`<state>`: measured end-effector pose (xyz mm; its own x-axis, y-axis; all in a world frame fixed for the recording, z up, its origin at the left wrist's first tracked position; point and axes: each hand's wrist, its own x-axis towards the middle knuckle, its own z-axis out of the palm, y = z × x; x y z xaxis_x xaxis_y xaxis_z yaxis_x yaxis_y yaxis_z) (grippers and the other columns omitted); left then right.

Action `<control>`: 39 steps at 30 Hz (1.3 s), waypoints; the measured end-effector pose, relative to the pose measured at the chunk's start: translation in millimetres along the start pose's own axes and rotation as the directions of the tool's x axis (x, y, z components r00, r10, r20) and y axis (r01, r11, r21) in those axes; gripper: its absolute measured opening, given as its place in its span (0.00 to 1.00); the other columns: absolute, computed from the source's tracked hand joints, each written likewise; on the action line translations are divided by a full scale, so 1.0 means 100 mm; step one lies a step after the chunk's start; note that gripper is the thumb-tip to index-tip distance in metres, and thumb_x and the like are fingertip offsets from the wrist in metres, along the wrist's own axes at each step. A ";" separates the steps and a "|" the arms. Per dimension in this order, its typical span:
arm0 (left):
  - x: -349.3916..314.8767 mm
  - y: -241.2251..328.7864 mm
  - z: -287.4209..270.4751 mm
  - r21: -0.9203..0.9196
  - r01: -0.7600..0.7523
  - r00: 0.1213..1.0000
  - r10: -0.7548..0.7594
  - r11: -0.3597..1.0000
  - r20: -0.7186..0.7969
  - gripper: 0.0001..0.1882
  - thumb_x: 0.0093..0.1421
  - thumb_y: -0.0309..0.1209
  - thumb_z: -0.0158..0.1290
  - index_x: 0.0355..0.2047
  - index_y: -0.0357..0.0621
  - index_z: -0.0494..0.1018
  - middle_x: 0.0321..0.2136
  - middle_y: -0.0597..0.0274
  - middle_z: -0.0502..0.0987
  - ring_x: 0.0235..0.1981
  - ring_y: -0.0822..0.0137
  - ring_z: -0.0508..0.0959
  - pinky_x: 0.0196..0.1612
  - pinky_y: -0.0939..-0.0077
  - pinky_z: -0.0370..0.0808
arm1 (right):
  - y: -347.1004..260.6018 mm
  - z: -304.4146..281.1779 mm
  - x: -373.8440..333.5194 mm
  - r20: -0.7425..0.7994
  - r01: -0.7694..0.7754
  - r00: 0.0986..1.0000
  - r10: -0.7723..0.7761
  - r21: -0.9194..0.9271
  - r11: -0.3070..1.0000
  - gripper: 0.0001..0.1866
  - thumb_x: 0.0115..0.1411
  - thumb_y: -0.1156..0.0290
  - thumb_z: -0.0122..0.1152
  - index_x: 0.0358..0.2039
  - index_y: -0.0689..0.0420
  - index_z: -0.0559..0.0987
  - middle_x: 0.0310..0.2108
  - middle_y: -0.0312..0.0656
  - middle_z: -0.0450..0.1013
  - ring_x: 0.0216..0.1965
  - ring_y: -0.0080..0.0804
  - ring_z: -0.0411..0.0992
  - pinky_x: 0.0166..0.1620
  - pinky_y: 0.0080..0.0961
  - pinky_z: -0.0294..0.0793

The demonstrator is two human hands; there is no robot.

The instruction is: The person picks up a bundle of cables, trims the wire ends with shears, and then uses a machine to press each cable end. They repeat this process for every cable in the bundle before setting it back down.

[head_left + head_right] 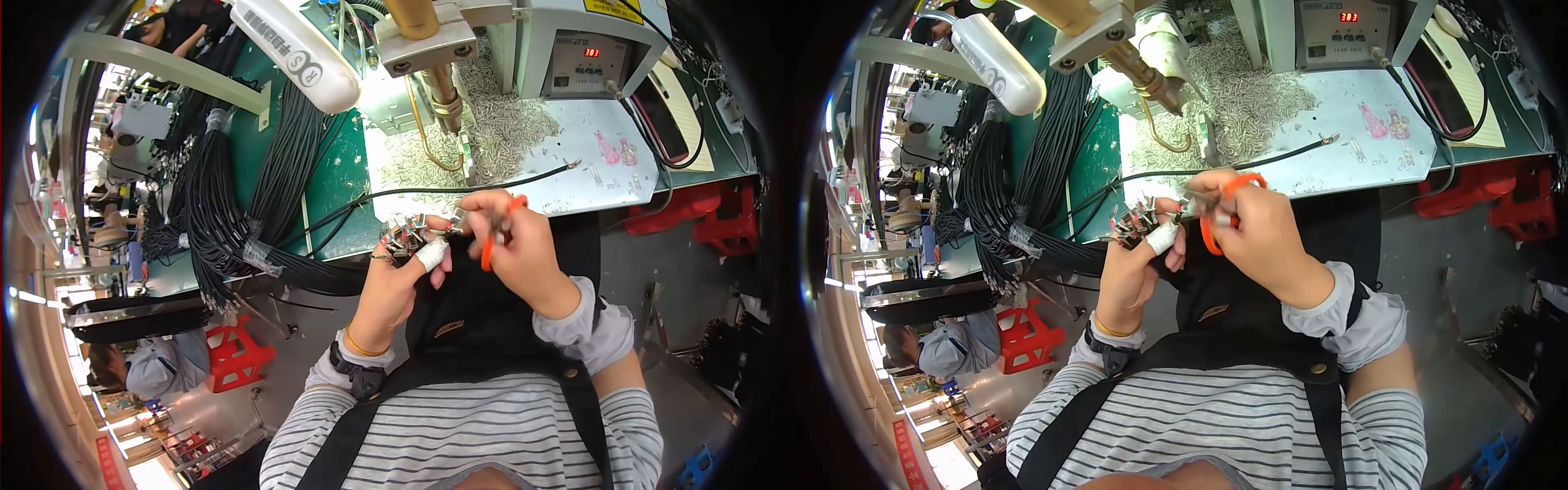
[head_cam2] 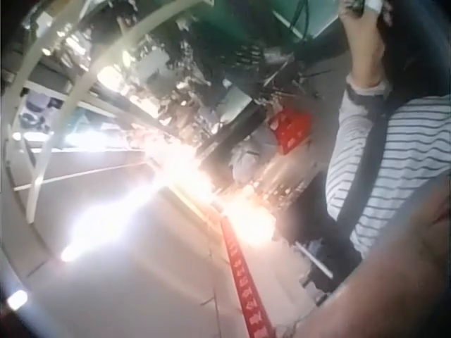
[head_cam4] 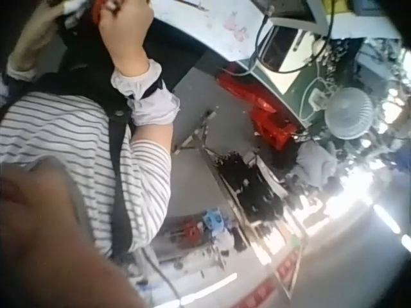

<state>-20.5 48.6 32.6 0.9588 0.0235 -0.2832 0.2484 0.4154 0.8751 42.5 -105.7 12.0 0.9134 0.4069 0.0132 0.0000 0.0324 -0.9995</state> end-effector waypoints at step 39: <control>-0.03 -0.26 0.18 0.024 0.022 0.999 -0.021 0.999 -0.041 0.08 0.52 0.28 0.54 0.33 0.42 0.70 0.18 0.75 0.66 0.16 0.85 0.60 0.16 0.90 0.54 | 0.15 -0.04 -0.20 0.066 0.592 0.723 -0.688 -0.572 0.568 0.11 0.42 0.87 0.54 0.28 0.63 0.72 0.18 0.40 0.69 0.15 0.28 0.65 0.19 0.18 0.63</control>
<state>-27.1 21.4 17.8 0.9467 0.0521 -0.3178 0.2730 0.3938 0.8777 25.7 -117.3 -3.1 0.6336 0.3321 0.6988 0.7736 -0.2628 -0.5766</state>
